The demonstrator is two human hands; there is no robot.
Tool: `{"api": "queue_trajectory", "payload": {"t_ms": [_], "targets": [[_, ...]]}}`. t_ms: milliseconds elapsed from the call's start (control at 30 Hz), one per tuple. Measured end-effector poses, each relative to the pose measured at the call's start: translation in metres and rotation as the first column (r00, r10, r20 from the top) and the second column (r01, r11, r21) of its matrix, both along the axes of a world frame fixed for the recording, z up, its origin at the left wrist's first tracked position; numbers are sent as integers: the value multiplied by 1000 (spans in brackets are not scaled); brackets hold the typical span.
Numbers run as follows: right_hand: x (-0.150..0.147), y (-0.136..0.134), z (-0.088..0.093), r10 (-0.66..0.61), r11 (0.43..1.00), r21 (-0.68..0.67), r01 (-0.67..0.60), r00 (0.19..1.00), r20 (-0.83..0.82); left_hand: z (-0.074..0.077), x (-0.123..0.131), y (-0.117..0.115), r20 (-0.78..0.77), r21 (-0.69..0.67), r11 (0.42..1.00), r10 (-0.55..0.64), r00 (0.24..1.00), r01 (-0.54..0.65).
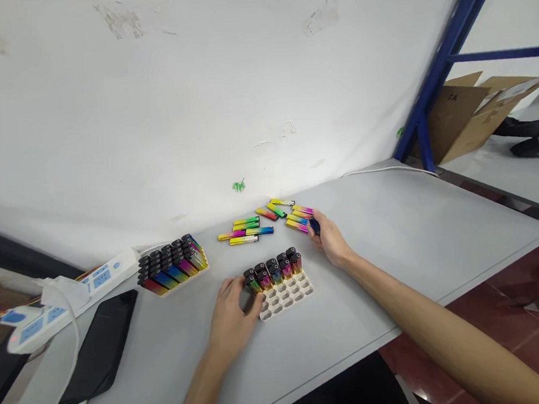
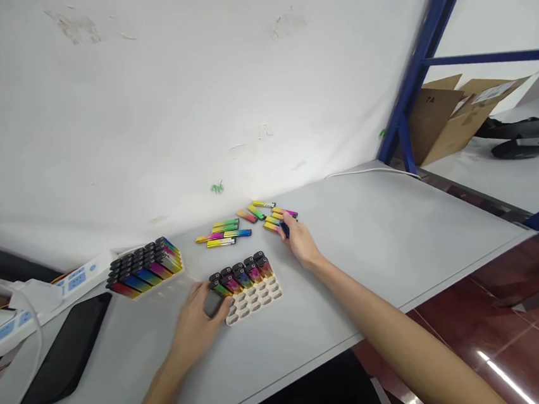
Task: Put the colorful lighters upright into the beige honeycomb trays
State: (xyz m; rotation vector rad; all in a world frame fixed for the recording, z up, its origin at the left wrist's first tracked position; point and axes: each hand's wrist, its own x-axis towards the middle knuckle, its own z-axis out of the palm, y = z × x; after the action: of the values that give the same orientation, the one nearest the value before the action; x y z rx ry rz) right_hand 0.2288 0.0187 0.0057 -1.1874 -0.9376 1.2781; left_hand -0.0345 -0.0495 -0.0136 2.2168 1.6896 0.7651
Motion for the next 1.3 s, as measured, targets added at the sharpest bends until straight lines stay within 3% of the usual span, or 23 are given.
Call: {"api": "queue_trajectory", "payload": {"t_ms": [200,433,833,967,1100,1233,1300], "targets": [[1,1,-3,-11,999,40,12,1000,-26,-1,-1,0,-26,35,999,-5,1000,6],[1,2,-2,-20,1000,-5,20,997,-69,0,0,-2,-14,21,1000,22,1000,-22],[3,3,-8,-4,998,56,3,1000,21,3,1,-4,16,51,999,17,1000,-18],[1,-1,-7,22,987,151,-53,980,200,2,1,-3,18,58,998,-9,1000,8],[6,-19,8,-64,959,273,-76,880,470,1,0,-3,25,47,998,-37,999,35],[17,-54,46,-239,904,420,-82,717,655,1,0,-3,39,24,996,-84,996,83],[15,-73,67,-233,899,425,-105,707,668,0,0,-3,55,10,995,-99,994,99]]}}
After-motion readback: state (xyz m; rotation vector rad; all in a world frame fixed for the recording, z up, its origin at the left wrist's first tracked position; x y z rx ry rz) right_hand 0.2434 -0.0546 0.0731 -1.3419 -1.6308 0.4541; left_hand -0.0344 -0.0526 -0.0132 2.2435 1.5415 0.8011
